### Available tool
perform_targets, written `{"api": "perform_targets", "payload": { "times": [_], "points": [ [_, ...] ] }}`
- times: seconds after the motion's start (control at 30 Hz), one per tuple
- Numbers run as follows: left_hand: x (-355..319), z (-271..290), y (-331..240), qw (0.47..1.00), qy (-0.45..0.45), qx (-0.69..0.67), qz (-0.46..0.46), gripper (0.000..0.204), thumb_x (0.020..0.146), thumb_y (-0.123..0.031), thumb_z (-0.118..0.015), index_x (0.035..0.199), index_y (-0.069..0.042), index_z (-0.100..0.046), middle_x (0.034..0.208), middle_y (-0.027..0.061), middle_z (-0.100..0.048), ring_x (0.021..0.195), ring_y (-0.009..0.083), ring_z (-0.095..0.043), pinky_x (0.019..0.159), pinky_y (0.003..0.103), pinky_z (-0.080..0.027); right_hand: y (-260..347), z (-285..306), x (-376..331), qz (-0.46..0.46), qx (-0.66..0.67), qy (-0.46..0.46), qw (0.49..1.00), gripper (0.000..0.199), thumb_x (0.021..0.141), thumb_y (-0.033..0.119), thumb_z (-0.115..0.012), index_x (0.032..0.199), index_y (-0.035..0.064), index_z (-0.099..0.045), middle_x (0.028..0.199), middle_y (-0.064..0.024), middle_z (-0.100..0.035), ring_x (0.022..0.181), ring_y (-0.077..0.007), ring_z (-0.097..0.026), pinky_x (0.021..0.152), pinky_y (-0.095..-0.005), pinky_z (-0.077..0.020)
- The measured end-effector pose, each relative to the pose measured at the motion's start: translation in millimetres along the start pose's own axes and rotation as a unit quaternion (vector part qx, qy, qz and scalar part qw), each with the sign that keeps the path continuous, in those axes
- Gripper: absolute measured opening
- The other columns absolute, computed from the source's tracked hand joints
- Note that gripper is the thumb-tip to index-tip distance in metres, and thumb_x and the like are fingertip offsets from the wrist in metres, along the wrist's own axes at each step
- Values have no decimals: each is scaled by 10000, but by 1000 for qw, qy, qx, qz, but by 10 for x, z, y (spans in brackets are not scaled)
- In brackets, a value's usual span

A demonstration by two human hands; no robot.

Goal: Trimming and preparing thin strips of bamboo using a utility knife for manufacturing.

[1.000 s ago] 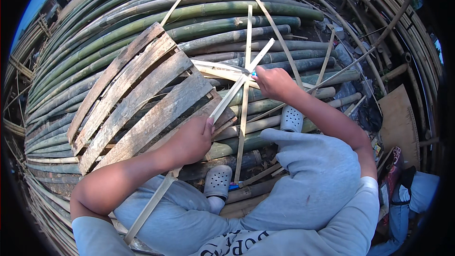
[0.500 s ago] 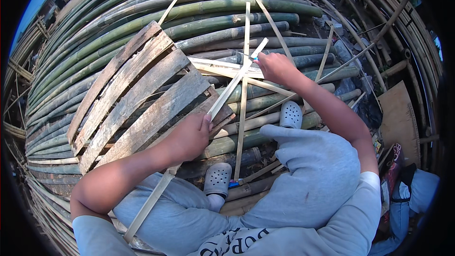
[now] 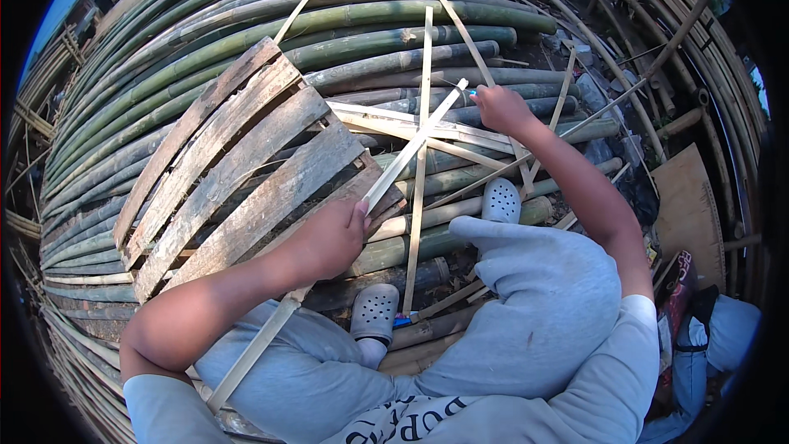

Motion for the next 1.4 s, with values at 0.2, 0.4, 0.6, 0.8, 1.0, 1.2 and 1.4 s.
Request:
{"api": "perform_targets", "payload": {
  "times": [0.2,0.4,0.6,0.8,1.0,1.2,1.4],
  "points": [
    [30,-54,124,999,-10,-18,-28,463,1075,-319,-329,852,14,-561,727,205,-569,696,355,-550,710,440,-455,1001,101,-197,16,105,52,993,271,984,235,-507,855,6,-575,673,-267,-621,682,-469,-632,657,-569,-498],
    [-22,-1,20,1000,11,1,29,458,1071,-316,-341,866,23,-571,773,227,-586,726,386,-555,728,457,-456,380,13,-33,2,29,28,999,311,986,257,-509,822,12,-610,708,-230,-645,714,-436,-649,657,-534,-513],
    [45,-53,15,1000,6,-2,-2,454,1070,-308,-340,865,28,-566,776,234,-581,739,398,-554,739,463,-453,392,-81,-90,-54,45,56,996,309,985,253,-507,839,0,-606,748,-258,-650,723,-447,-649,659,-532,-519],
    [13,-34,85,1000,-4,3,-19,459,1072,-309,-334,862,30,-561,743,226,-569,717,390,-553,733,453,-454,1241,321,-264,127,83,99,983,287,988,261,-505,850,17,-567,667,-230,-632,652,-448,-629,616,-534,-504],
    [1,-12,-116,999,27,-14,26,467,1075,-321,-323,860,23,-553,725,211,-564,707,363,-564,725,445,-456,81,45,-66,-82,-4,76,994,309,987,238,-490,871,7,-659,833,-230,-682,813,-410,-672,699,-504,-541],
    [7,-64,168,999,-25,-1,-46,452,1073,-323,-329,863,10,-550,700,188,-546,695,360,-569,725,439,-463,1302,355,-277,76,143,98,982,272,982,205,-501,832,-14,-558,655,-254,-584,659,-476,-577,625,-555,-449],
    [75,-68,39,1000,-4,-23,-1,443,1073,-318,-327,844,7,-523,683,185,-531,698,361,-558,731,448,-455,860,97,-268,90,146,37,984,259,970,225,-527,822,14,-551,662,-234,-604,674,-466,-601,610,-564,-453]
  ]
}}
Point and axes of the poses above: each hand's wrist, its own x-axis towards the middle knuckle, its own z-axis out of the back of the hand, y = z × x, the point moved 4 cm from there along x, towards the middle knuckle
